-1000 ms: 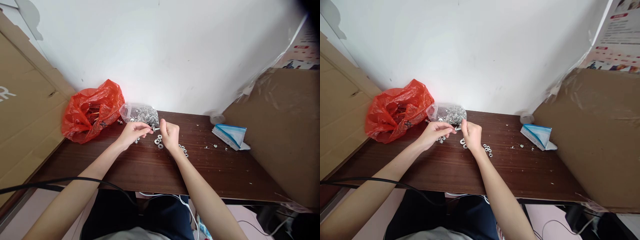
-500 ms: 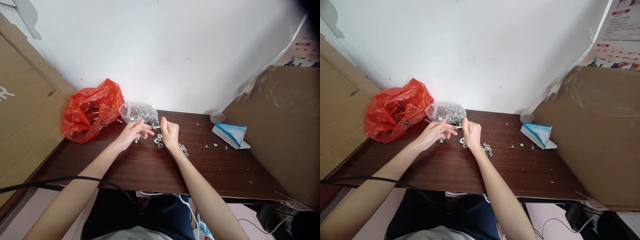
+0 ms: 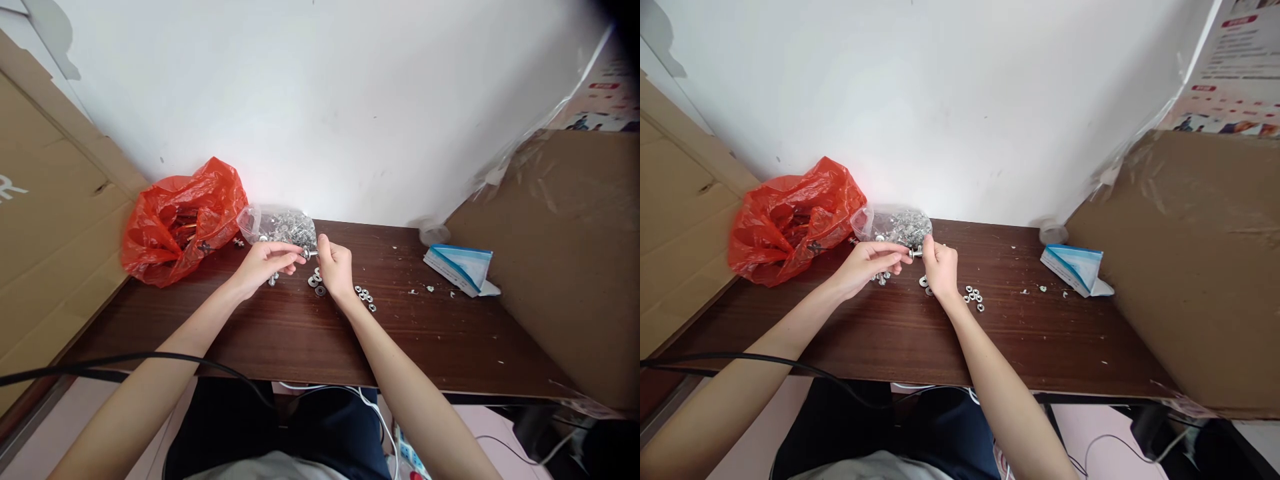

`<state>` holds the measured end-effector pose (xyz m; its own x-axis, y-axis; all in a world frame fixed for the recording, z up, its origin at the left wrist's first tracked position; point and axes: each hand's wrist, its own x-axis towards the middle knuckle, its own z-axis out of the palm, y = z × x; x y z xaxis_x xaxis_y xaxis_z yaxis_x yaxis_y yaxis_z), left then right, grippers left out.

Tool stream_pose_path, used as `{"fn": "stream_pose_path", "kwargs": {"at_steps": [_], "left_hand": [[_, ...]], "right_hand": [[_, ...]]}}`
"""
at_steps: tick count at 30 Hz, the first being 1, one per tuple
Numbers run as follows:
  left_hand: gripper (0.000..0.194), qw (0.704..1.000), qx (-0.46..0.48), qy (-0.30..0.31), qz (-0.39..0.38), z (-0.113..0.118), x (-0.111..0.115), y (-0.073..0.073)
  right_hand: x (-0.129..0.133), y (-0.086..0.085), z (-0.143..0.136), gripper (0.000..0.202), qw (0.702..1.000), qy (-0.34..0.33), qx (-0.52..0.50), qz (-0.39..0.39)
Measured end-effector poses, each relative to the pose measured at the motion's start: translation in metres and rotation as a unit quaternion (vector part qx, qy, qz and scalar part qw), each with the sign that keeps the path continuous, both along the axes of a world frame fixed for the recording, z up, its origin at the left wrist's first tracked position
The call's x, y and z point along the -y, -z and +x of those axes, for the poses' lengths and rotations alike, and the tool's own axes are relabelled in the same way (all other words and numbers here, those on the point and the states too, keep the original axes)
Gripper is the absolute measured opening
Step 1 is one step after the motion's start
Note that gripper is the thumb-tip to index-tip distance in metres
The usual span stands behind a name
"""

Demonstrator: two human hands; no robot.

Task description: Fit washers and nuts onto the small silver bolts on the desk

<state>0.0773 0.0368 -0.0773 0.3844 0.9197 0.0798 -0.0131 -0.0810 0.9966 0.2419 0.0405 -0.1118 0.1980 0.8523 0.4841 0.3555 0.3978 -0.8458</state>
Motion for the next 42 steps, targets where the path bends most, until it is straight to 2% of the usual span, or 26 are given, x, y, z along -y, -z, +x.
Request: {"fn": "stream_pose_path", "kwargs": {"at_steps": [7,10,16,20,25,30,36,42], "left_hand": [[0.036,1.000,-0.009,0.002,0.011,0.0004,-0.0028,0.0042],[0.036,1.000,-0.005,-0.006,0.002,0.0006,-0.0026,0.0036],[0.036,0.999,-0.020,-0.025,0.039,0.0029,-0.0018,0.0024],[0.037,0.996,-0.016,-0.064,0.054,0.0032,-0.0025,0.0030],[0.037,0.992,0.025,-0.108,0.055,0.0020,-0.0034,0.0015],[0.039,0.989,0.048,-0.127,0.054,0.0016,-0.0043,0.0019],[0.040,0.990,0.061,-0.122,0.047,0.0010,-0.0053,0.0038],[0.031,0.990,0.022,-0.113,0.080,0.0018,-0.0030,-0.0002]], "right_hand": [[0.0040,-0.0026,-0.0018,0.055,0.997,0.010,0.075,0.023],[0.0039,-0.0023,-0.0012,0.053,0.997,0.000,0.074,0.011],[0.0033,-0.0023,-0.0010,0.052,0.998,-0.045,0.045,-0.015],[0.0043,-0.0024,-0.0037,0.050,0.994,-0.100,-0.016,-0.042],[0.0055,-0.0037,-0.0071,0.043,0.973,-0.176,-0.117,-0.091],[0.0044,-0.0060,-0.0066,0.035,0.964,-0.191,-0.153,-0.105],[0.0004,-0.0058,-0.0062,0.032,0.940,-0.232,-0.230,-0.097],[-0.0010,-0.0040,-0.0065,0.033,0.919,-0.246,-0.287,-0.114]]}}
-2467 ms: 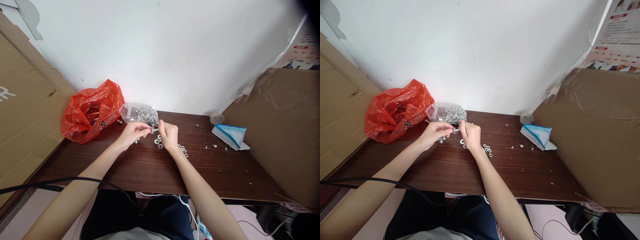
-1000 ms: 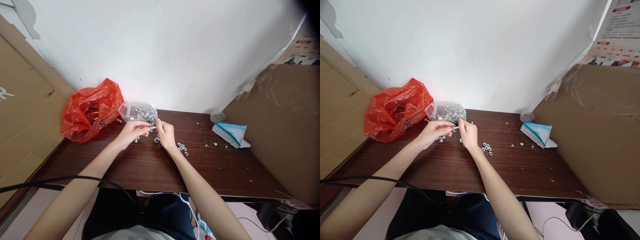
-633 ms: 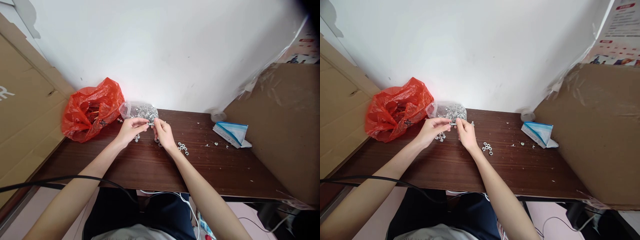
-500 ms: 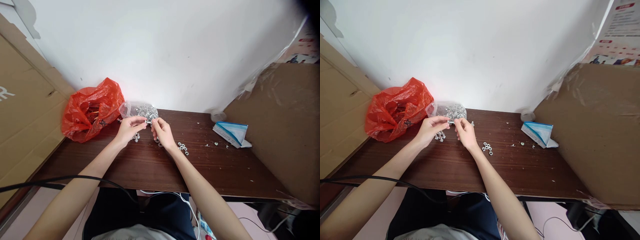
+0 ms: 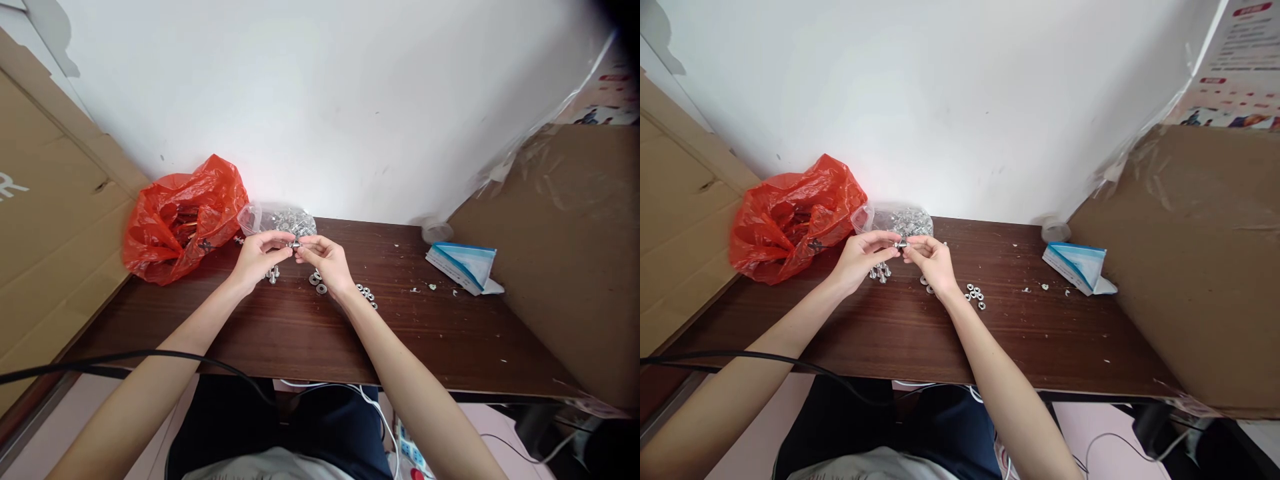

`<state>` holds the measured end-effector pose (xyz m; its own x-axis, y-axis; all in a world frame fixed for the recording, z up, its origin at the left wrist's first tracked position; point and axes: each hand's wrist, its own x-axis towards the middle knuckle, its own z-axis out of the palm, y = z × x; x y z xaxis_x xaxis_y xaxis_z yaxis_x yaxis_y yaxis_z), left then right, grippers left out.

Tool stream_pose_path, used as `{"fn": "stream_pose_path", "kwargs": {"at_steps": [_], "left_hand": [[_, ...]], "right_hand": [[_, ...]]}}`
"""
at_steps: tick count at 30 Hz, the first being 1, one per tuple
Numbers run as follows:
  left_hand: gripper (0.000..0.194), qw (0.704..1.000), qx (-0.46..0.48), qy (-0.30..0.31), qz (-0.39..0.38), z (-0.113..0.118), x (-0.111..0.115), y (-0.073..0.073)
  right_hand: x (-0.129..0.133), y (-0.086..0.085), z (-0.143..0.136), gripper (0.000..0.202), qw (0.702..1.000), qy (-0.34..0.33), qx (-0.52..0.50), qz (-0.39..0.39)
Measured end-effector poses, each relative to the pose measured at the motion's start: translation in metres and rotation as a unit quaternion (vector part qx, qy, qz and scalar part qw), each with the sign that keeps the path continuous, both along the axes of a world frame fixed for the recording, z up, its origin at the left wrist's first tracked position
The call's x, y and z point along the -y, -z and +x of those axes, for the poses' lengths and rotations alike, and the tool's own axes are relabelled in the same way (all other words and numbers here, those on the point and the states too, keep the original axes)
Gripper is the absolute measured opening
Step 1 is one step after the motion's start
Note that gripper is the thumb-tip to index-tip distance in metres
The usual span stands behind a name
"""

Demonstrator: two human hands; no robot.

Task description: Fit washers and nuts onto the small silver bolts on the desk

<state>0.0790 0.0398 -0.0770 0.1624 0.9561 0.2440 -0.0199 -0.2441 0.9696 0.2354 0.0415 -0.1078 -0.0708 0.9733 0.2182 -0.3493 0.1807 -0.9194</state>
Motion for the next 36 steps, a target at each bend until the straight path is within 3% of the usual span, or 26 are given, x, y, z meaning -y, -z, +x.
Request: {"fn": "stream_pose_path", "kwargs": {"at_steps": [8,17,36], "left_hand": [[0.030,0.999,-0.021,0.008,0.023,0.0020,-0.0020,0.0059],[0.034,0.998,0.030,0.010,-0.045,0.0005,-0.0028,0.0070],[0.027,0.999,0.037,-0.011,-0.022,0.0001,-0.0041,0.0091]], "right_hand": [[0.0025,-0.0003,-0.0021,0.031,1.000,0.001,0.009,-0.010],[0.0042,-0.0036,-0.0001,0.027,1.000,0.011,0.025,0.001],[0.0023,-0.0011,-0.0001,0.028,0.999,-0.009,0.044,0.019]]}}
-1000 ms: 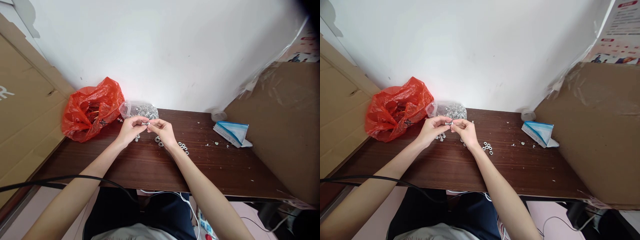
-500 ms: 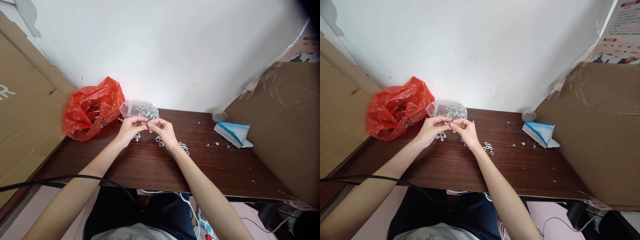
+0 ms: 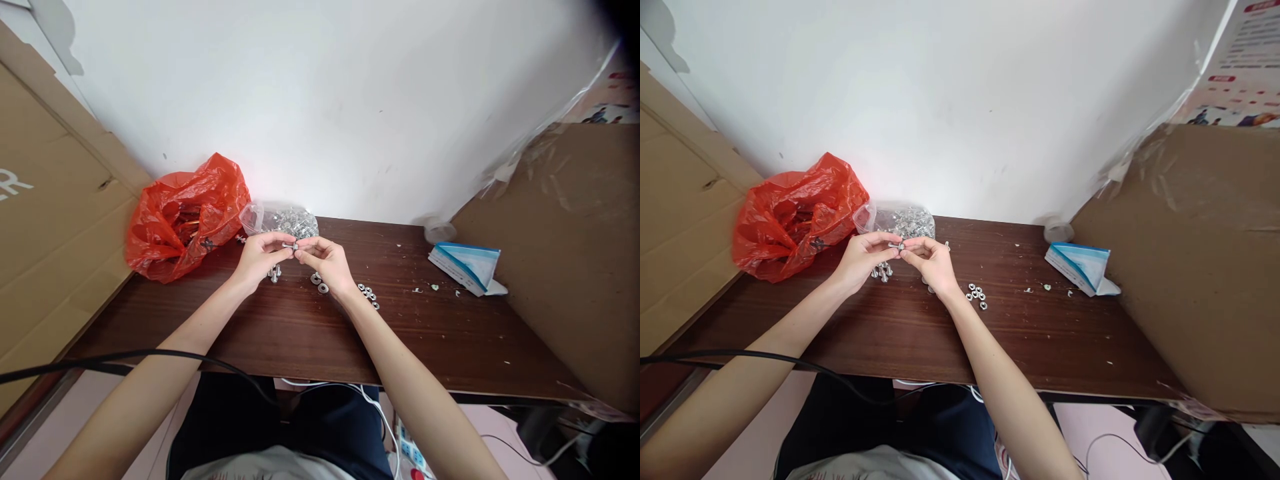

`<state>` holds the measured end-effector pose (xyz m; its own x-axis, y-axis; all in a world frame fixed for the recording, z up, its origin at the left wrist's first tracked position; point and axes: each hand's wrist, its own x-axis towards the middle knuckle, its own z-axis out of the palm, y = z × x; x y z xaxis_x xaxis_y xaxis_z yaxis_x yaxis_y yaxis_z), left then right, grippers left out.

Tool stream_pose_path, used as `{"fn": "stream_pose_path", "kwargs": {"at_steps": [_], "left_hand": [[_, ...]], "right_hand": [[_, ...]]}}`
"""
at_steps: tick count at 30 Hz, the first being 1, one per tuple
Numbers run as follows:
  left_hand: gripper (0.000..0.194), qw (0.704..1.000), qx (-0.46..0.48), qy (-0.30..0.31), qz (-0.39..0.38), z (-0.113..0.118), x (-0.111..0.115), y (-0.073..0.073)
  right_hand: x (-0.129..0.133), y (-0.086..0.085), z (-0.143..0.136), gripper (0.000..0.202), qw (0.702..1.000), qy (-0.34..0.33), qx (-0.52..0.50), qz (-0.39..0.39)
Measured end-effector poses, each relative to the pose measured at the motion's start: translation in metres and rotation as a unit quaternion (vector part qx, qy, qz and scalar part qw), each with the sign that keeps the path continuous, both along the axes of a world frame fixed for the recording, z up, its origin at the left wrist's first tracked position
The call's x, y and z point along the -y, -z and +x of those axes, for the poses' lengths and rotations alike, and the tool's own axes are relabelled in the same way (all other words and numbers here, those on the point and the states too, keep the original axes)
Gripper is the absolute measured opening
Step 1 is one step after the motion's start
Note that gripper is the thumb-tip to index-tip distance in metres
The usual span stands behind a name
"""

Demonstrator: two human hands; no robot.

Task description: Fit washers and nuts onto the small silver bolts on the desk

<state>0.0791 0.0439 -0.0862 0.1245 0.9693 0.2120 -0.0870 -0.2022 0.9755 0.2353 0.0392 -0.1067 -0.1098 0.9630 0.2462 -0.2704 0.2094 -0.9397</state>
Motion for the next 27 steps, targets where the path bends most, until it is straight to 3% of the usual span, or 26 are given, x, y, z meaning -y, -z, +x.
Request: {"fn": "stream_pose_path", "kwargs": {"at_steps": [11,20,27], "left_hand": [[0.025,0.999,-0.025,0.009,0.022,-0.0006,0.0004,-0.0014],[0.029,0.998,-0.036,0.029,0.035,0.0003,0.0015,-0.0012],[0.033,0.999,-0.031,0.023,0.029,0.0010,0.0031,-0.0040]], "right_hand": [[0.0037,-0.0014,-0.0016,0.035,0.997,-0.004,0.076,0.010],[0.0023,0.0023,-0.0045,0.053,0.994,-0.040,0.098,-0.009],[0.0025,-0.0023,0.0016,0.041,0.996,-0.009,0.092,0.009]]}}
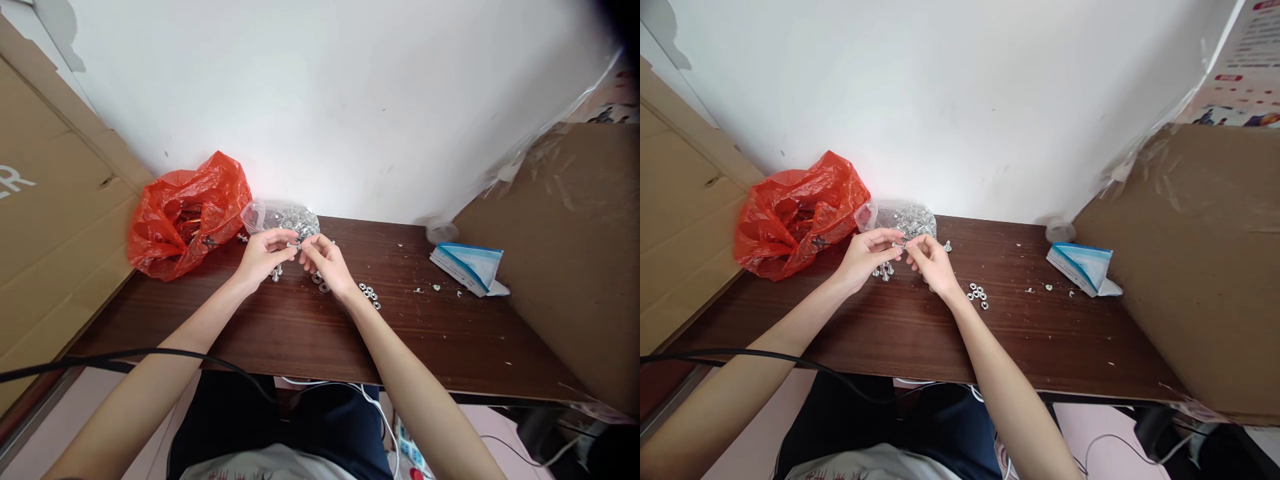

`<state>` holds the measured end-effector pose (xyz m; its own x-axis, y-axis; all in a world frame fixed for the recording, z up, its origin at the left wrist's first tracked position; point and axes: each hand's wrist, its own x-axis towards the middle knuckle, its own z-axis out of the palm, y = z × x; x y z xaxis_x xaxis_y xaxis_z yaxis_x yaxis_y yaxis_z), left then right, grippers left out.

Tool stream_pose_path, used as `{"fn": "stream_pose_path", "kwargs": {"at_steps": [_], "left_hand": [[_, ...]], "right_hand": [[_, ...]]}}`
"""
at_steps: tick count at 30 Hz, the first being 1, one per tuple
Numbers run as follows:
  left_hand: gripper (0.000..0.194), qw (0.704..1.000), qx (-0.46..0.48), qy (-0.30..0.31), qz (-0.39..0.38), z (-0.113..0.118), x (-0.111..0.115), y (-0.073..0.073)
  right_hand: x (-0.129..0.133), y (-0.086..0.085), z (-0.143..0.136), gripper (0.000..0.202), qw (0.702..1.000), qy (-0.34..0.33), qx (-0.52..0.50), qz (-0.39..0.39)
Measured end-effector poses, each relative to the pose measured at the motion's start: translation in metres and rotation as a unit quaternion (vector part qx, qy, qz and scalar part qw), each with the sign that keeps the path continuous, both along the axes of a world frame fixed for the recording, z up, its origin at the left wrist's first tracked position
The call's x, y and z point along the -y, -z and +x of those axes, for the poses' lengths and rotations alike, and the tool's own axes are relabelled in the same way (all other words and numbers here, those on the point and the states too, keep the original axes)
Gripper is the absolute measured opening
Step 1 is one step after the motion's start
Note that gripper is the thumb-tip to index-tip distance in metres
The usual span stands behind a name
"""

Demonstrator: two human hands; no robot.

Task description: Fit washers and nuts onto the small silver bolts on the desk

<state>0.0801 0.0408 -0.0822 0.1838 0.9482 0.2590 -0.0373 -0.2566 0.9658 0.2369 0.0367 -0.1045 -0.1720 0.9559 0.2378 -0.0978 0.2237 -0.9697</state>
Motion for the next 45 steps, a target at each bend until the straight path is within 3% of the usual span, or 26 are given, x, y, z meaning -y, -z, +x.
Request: {"fn": "stream_pose_path", "kwargs": {"at_steps": [3,23,45], "left_hand": [[0.031,1.000,-0.004,-0.003,0.003,0.0000,0.0004,-0.0009],[0.031,1.000,0.015,-0.001,0.000,0.0003,-0.0015,0.0022],[0.027,0.999,0.011,-0.027,0.027,0.0009,0.0010,-0.0011]], "right_hand": [[0.0006,-0.0023,0.0015,0.038,1.000,-0.015,-0.004,0.013],[-0.0004,0.0017,-0.0006,0.030,0.997,0.049,-0.024,0.045],[-0.0024,0.0029,0.0020,0.033,0.997,0.030,-0.047,0.049]]}}
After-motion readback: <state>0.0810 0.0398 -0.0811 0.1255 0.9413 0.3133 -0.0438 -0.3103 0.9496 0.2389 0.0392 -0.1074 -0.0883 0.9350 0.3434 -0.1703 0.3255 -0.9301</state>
